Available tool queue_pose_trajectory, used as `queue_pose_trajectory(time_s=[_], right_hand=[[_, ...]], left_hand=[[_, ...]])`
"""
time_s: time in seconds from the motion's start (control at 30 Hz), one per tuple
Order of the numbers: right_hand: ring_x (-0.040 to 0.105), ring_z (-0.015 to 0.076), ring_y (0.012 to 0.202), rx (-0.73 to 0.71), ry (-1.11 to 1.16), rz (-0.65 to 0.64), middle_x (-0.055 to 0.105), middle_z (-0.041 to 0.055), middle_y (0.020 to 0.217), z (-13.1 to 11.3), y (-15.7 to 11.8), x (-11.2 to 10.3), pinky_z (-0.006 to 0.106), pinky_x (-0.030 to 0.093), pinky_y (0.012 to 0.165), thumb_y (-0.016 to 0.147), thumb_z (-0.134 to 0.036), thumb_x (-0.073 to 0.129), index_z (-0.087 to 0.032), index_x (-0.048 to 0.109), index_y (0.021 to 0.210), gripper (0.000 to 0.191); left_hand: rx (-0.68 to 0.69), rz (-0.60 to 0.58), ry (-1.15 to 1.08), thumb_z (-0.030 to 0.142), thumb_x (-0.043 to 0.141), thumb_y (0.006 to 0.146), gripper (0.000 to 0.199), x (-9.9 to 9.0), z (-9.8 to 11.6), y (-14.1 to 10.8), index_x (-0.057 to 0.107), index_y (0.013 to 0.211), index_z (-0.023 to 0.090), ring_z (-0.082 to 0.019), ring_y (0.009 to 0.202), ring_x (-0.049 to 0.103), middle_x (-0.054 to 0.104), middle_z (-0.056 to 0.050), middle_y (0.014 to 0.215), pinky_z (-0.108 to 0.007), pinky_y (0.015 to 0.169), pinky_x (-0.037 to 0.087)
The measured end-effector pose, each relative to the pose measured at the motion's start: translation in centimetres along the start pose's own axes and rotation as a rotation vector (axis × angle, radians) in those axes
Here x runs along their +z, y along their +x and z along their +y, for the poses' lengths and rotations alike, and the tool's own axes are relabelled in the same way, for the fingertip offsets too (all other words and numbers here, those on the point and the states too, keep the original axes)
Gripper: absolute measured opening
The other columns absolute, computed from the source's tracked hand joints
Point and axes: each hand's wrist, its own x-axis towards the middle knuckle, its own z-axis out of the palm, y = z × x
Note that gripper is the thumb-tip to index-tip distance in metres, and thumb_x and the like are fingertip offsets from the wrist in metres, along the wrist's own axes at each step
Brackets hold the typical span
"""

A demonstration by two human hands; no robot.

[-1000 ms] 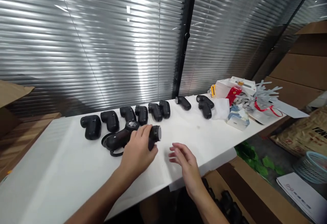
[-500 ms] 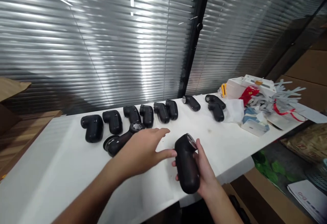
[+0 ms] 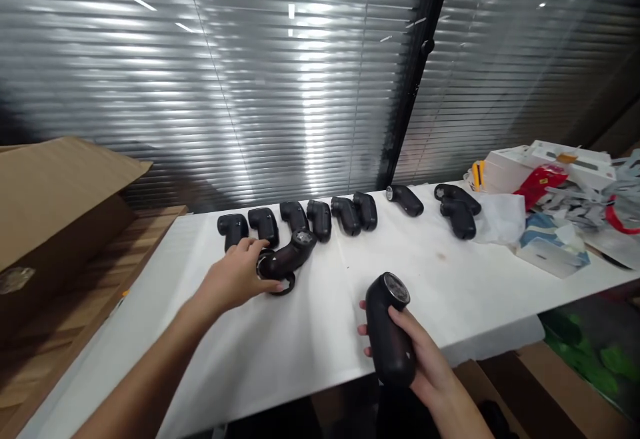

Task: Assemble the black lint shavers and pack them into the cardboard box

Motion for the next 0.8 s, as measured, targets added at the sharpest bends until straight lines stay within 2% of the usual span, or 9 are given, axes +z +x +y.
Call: queue_pose_trajectory(time_s=[0.1, 0.23, 0.37, 0.47, 0.53, 0.6, 0.67, 0.73, 0.8], right_hand=[[0.071, 0.0248, 0.084, -0.009, -0.034, 0.011, 0.067, 0.0126, 0.122, 0.7, -1.2, 0.8, 0.038, 0.061, 0.062, 0.084, -0.033, 0.072, -0.017, 0.055, 0.119, 0.042], [0.071, 0.0251, 0.08, -0.002, -0.059, -0.001, 0.068, 0.0132, 0.118, 1.6, -3.0, 1.5, 0.038, 0.06, 0.058, 0.079, -0.036, 0.076, -0.016, 0.054, 0.119, 0.049], [0.071, 0.0226, 0.07, -0.008, -0.079, -0.012, 0.07, 0.0124, 0.115, 2.3, -4.3, 1.7, 0.034, 0.058, 0.049, 0.079, -0.035, 0.076, -0.017, 0.055, 0.115, 0.045], [0.07, 0.02, 0.064, -0.015, -0.055, 0.002, 0.073, 0.0082, 0.102, 2.7, -4.7, 1.6, 0.032, 0.057, 0.049, 0.08, -0.033, 0.074, -0.019, 0.053, 0.117, 0.044], [0.069, 0.0189, 0.064, -0.015, -0.009, 0.01, 0.073, 0.0037, 0.087, 2.7, -4.9, 1.5, 0.037, 0.06, 0.058, 0.082, -0.03, 0.072, -0.019, 0.05, 0.118, 0.044], [0.07, 0.0207, 0.071, -0.004, 0.045, 0.009, 0.073, 0.0024, 0.081, 2.8, -5.3, 1.2, 0.045, 0.062, 0.071, 0.083, -0.028, 0.068, -0.018, 0.048, 0.12, 0.044], [0.072, 0.0262, 0.088, 0.014, 0.088, 0.009, 0.074, 0.0068, 0.09, 2.9, -5.9, 0.9, 0.051, 0.06, 0.08, 0.083, -0.028, 0.065, -0.016, 0.045, 0.123, 0.046], [0.073, 0.0304, 0.092, 0.06, 0.078, -0.011, 0.075, 0.0144, 0.1, 3.0, -6.8, 0.7, 0.045, 0.06, 0.075, 0.084, -0.031, 0.064, -0.014, 0.043, 0.127, 0.052], [0.075, 0.0291, 0.08, 0.091, 0.036, -0.058, 0.075, 0.0194, 0.102, 3.2, -7.6, 0.8, 0.033, 0.055, 0.062, 0.084, -0.034, 0.063, -0.012, 0.042, 0.131, 0.057]], left_hand=[[0.055, 0.102, -0.043, 0.047, 0.068, 0.078, 0.055, 1.9, 1.2, -1.9, 0.057, 0.122, 0.016, -0.038, 0.11, 0.053, 0.053, -0.017, 0.123, -0.045, 0.084, 0.046], [0.265, 0.049, -0.176, 0.025, 0.062, 0.081, 0.008, 3.4, 2.2, -3.1, 0.067, 0.086, 0.022, -0.03, 0.102, 0.055, 0.059, -0.009, 0.1, -0.043, 0.093, 0.042], [0.28, 0.04, -0.383, 0.031, 0.058, 0.084, 0.013, 2.9, 2.5, -3.2, 0.063, 0.078, 0.02, -0.03, 0.097, 0.054, 0.058, -0.009, 0.095, -0.045, 0.09, 0.042], [0.208, 0.052, -0.611, 0.043, 0.054, 0.089, 0.026, 1.5, 3.5, -3.6, 0.055, 0.078, 0.019, -0.029, 0.105, 0.052, 0.056, -0.011, 0.112, -0.043, 0.088, 0.045], [0.159, 0.02, -0.798, 0.047, 0.05, 0.092, 0.032, 0.5, 4.7, -4.4, 0.048, 0.077, 0.019, -0.029, 0.112, 0.052, 0.054, -0.012, 0.126, -0.041, 0.088, 0.048], [0.141, -0.075, -0.994, 0.048, 0.046, 0.095, 0.034, -0.3, 6.2, -5.5, 0.043, 0.077, 0.019, -0.027, 0.111, 0.057, 0.055, -0.013, 0.129, -0.04, 0.085, 0.053], [0.156, -0.196, -1.149, 0.048, 0.042, 0.097, 0.034, -0.8, 7.8, -6.8, 0.042, 0.08, 0.019, -0.026, 0.102, 0.063, 0.061, -0.015, 0.121, -0.039, 0.081, 0.057], [0.182, -0.293, -1.304, 0.046, 0.044, 0.098, 0.028, -0.9, 9.3, -8.0, 0.046, 0.09, 0.019, -0.025, 0.1, 0.065, 0.064, -0.014, 0.116, -0.041, 0.084, 0.057], [0.223, -0.364, -1.502, 0.042, 0.053, 0.097, 0.025, -1.0, 10.6, -8.8, 0.05, 0.112, 0.022, -0.025, 0.108, 0.063, 0.062, -0.012, 0.119, -0.042, 0.09, 0.055]])
